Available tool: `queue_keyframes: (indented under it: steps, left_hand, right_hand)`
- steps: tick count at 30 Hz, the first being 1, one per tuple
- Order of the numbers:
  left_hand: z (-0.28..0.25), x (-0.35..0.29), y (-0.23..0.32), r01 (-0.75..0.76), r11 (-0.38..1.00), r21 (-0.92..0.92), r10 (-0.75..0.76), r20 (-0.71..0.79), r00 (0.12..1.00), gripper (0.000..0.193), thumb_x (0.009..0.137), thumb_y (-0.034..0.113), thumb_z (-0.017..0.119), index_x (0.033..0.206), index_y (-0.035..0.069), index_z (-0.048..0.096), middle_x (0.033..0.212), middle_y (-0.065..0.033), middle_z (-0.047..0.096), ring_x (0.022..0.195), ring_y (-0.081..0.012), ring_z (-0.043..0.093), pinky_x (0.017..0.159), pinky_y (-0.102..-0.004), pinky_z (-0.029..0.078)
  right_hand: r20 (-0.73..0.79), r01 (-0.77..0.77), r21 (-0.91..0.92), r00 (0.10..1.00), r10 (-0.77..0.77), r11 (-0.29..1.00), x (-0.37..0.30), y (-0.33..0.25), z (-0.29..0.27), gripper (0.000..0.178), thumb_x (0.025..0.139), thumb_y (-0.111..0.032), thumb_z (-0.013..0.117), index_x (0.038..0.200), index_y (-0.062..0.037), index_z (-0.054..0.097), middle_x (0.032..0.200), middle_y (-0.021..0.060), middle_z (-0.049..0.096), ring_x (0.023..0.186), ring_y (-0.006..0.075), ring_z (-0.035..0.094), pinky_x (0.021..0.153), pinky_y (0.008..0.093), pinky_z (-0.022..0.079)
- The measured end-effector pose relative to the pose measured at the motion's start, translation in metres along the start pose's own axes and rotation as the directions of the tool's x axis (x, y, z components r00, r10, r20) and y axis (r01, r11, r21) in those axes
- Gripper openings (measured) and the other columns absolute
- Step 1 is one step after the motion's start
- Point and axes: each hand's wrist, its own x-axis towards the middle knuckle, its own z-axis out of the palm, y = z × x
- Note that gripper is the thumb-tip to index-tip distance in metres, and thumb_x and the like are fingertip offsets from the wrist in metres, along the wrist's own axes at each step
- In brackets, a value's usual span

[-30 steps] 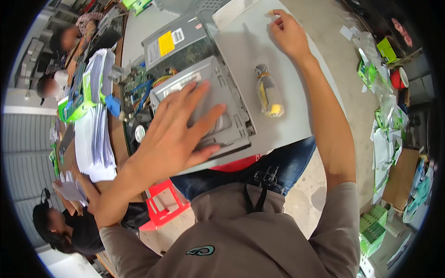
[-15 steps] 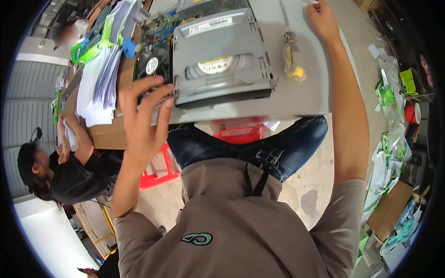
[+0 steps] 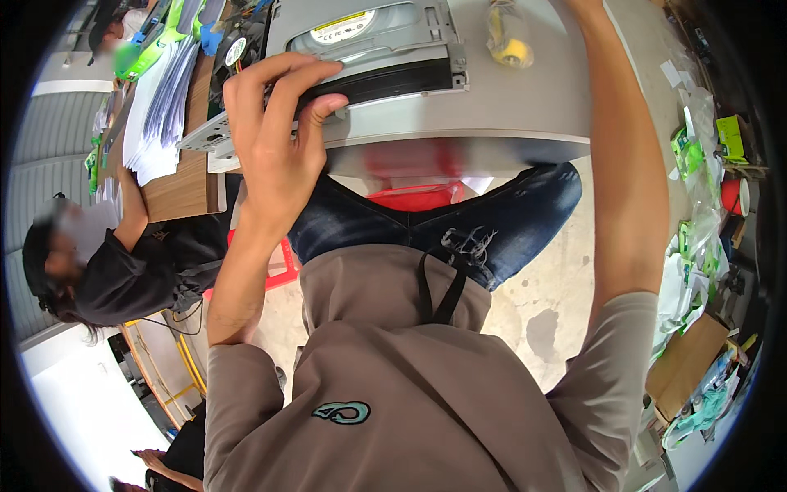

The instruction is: The person disassembles a computer tower by removing the side panel using a screwdriver, pulling out an internal component cage, and disconnecting several internal cables from the motherboard.

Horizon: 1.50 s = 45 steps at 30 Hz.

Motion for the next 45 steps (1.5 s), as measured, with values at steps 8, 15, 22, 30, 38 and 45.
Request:
queue_keyframes:
  steps: [8, 15, 22, 30, 38, 45]
  left_hand:
    - [-0.009, -0.014, -0.001, 0.109, 0.994, 0.021, -0.109, 0.005, 0.994, 0.026, 0.083, 0.008, 0.081, 0.108, 0.007, 0.075, 0.115, -0.0083, 0.066, 0.106, -0.0258, 0.058, 0.093, -0.0358, 0.045]
    - [-0.021, -0.038, -0.017, 0.146, 0.989, 0.036, -0.142, -0.091, 0.986, 0.028, 0.085, 0.007, 0.079, 0.112, 0.005, 0.072, 0.118, -0.0097, 0.066, 0.109, -0.0278, 0.058, 0.094, -0.0376, 0.044]
    - [-0.027, -0.044, -0.017, 0.144, 0.990, 0.011, -0.143, -0.047, 0.989, 0.034, 0.085, 0.006, 0.080, 0.118, 0.003, 0.068, 0.121, -0.0126, 0.065, 0.115, -0.0290, 0.060, 0.100, -0.0393, 0.046]
    - [-0.030, -0.043, -0.028, 0.096, 0.990, 0.107, -0.088, -0.082, 0.993, 0.041, 0.085, 0.008, 0.078, 0.124, 0.005, 0.066, 0.123, -0.0112, 0.062, 0.113, -0.0311, 0.056, 0.098, -0.0414, 0.043]
    - [-0.032, -0.049, -0.038, 0.224, 0.969, 0.108, -0.219, -0.051, 0.974, 0.038, 0.088, 0.011, 0.077, 0.124, 0.007, 0.067, 0.122, -0.0119, 0.063, 0.117, -0.0320, 0.055, 0.102, -0.0411, 0.042]
    - [-0.034, -0.046, -0.035, 0.261, 0.961, 0.092, -0.258, -0.036, 0.965, 0.036, 0.087, 0.013, 0.078, 0.121, 0.006, 0.067, 0.119, -0.0121, 0.062, 0.113, -0.0321, 0.054, 0.100, -0.0406, 0.041]
  right_hand:
    - [0.057, 0.108, 0.446, 0.987, -0.149, 0.888, -0.198, -0.199, -0.079, 0.033, 0.081, -0.014, 0.085, 0.107, -0.0085, 0.066, 0.083, 0.0030, 0.063, 0.069, 0.0151, 0.058, 0.064, 0.0305, 0.048]
    - [0.212, -0.154, 0.480, 0.976, 0.056, 0.864, -0.213, -0.205, -0.059, 0.049, 0.079, -0.007, 0.086, 0.119, -0.0042, 0.057, 0.086, 0.0074, 0.066, 0.071, 0.0179, 0.063, 0.063, 0.0302, 0.051]
    - [0.249, -0.176, 0.336, 0.964, 0.093, 0.925, -0.212, -0.225, -0.059, 0.059, 0.081, -0.005, 0.083, 0.128, 0.0011, 0.047, 0.087, 0.0111, 0.066, 0.070, 0.0219, 0.065, 0.065, 0.0320, 0.053]
    - [0.165, -0.144, 0.326, 0.982, 0.094, 0.934, -0.218, -0.230, -0.051, 0.059, 0.084, -0.005, 0.081, 0.129, 0.0016, 0.044, 0.089, 0.0127, 0.067, 0.073, 0.0253, 0.067, 0.065, 0.0343, 0.053]
    - [0.167, -0.095, 0.298, 0.985, 0.046, 0.950, -0.213, -0.227, -0.048, 0.055, 0.085, -0.002, 0.079, 0.128, 0.0026, 0.045, 0.083, 0.0109, 0.066, 0.072, 0.0217, 0.067, 0.066, 0.0317, 0.052]
    - [0.169, -0.119, 0.322, 0.983, 0.067, 0.939, -0.216, -0.227, -0.047, 0.054, 0.085, 0.001, 0.076, 0.129, 0.0007, 0.045, 0.083, 0.0124, 0.065, 0.071, 0.0262, 0.068, 0.067, 0.0360, 0.053]
